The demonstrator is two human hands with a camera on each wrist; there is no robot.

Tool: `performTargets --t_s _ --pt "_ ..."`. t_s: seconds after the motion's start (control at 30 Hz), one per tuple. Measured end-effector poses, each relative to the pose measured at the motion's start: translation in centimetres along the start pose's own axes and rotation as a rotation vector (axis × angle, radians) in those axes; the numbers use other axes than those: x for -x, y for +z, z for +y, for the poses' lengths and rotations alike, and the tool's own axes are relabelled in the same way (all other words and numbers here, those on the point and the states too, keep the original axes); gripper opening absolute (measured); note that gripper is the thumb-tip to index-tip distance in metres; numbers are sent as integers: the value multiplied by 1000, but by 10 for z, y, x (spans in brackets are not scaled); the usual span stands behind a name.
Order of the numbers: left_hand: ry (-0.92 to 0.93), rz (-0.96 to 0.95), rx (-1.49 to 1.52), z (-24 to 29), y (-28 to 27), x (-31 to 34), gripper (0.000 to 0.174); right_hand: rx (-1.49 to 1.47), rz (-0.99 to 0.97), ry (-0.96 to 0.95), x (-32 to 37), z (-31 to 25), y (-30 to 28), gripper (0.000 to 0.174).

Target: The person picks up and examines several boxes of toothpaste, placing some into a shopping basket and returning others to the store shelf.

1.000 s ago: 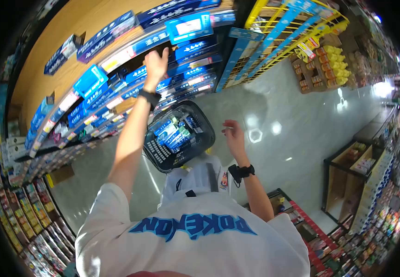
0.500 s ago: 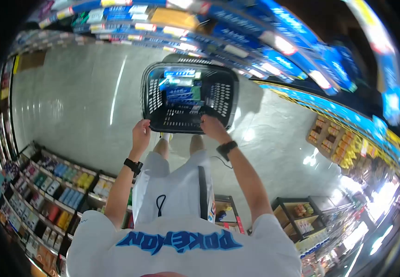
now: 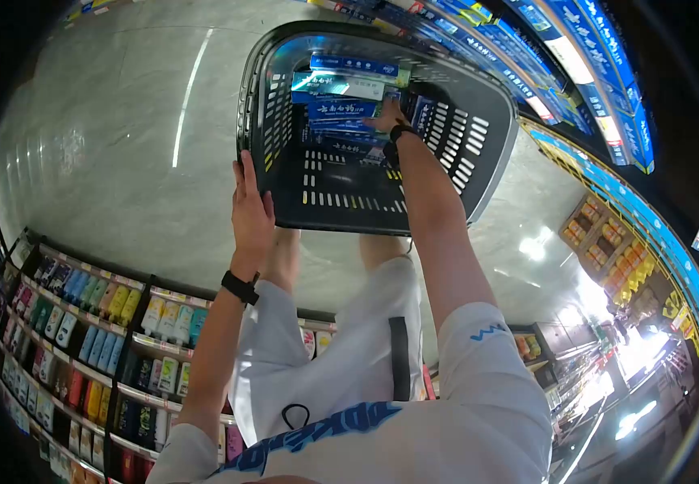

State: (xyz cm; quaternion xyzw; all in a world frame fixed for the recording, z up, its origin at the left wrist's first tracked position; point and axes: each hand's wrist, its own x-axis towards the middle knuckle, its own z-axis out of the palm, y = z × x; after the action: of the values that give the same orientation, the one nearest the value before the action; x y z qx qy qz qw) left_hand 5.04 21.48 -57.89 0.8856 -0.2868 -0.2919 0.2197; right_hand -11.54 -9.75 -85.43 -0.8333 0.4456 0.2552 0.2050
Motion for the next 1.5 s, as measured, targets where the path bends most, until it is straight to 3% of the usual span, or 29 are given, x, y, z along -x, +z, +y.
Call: performTargets --t_s 0.17,0.2,0.27,0.3,0.33,0.37,0.4,0.43,0.5,0.53,0.57,0.63,0.67,0.7,0.8,0.83,0.9,1.0,1.1,1.17,1.23,1.37,1.4,1.5 --pt "-33 -61 -45 5 -9 -2 89 -83 -154 -89 74 -19 -23 64" --pt "-60 -84 -56 11 -13 -2 89 -93 -25 -133 101 -28 -35 61" --pt "-31 -15 -97 15 -20 -2 89 -66 225 -440 148 -29 -66 58" --pt "-3 32 -100 24 -24 -8 90 -101 90 -231 171 -42 -102 60" --pt "50 170 -126 40 -32 -13 89 -90 62 -152 200 -53 -142 62" --pt "140 271 -134 47 -40 -20 86 -68 170 -238 220 -41 -147 64" --pt "162 289 -67 68 -56 -24 83 -126 141 -155 262 -53 -207 64" --pt "20 177 83 103 -82 -24 86 -188 166 -186 298 -51 -246 65" --pt "-61 97 357 119 -88 -26 95 -315 286 -157 363 -49 -301 72" --pt "-224 -100 689 138 -98 -32 95 -407 304 -127 391 -49 -327 71" --pt "-376 -352 809 207 -161 -12 84 -420 403 -114 414 -51 -353 71" --pt "-242 -718 995 240 -191 -3 63 -428 558 -93 463 -52 -398 70" --pt "-140 -708 979 262 -200 -1 45 -426 483 -151 476 -36 -411 70" --pt "-44 -637 735 285 -212 -1 42 -494 579 -90 484 -28 -427 72" --pt "201 -719 935 372 -235 7 39 -746 862 70 503 -6 -458 80" --pt "205 -650 1020 419 -246 22 41 -698 968 91 513 3 -477 80" --pt "408 -626 1003 492 -243 24 43 -598 1156 150 539 23 -513 82" --pt "533 -517 1006 581 -235 31 44 -831 1306 211 562 55 -526 82" --pt "751 -273 1129 640 -180 0 45 -620 1236 232 571 101 -495 81" --pt "662 -378 1128 659 -154 -20 39 -754 1167 280 582 114 -487 80" --pt "762 -300 1061 688 -146 -23 43 -822 1098 328 601 124 -468 79" --pt "871 -165 803 711 -140 -22 54 -829 1006 390 616 138 -424 76" --pt "814 -212 813 713 -145 -12 52 -827 995 405 617 144 -417 75" --pt "929 -191 1023 708 -122 -28 47 -846 907 422 625 144 -393 72"
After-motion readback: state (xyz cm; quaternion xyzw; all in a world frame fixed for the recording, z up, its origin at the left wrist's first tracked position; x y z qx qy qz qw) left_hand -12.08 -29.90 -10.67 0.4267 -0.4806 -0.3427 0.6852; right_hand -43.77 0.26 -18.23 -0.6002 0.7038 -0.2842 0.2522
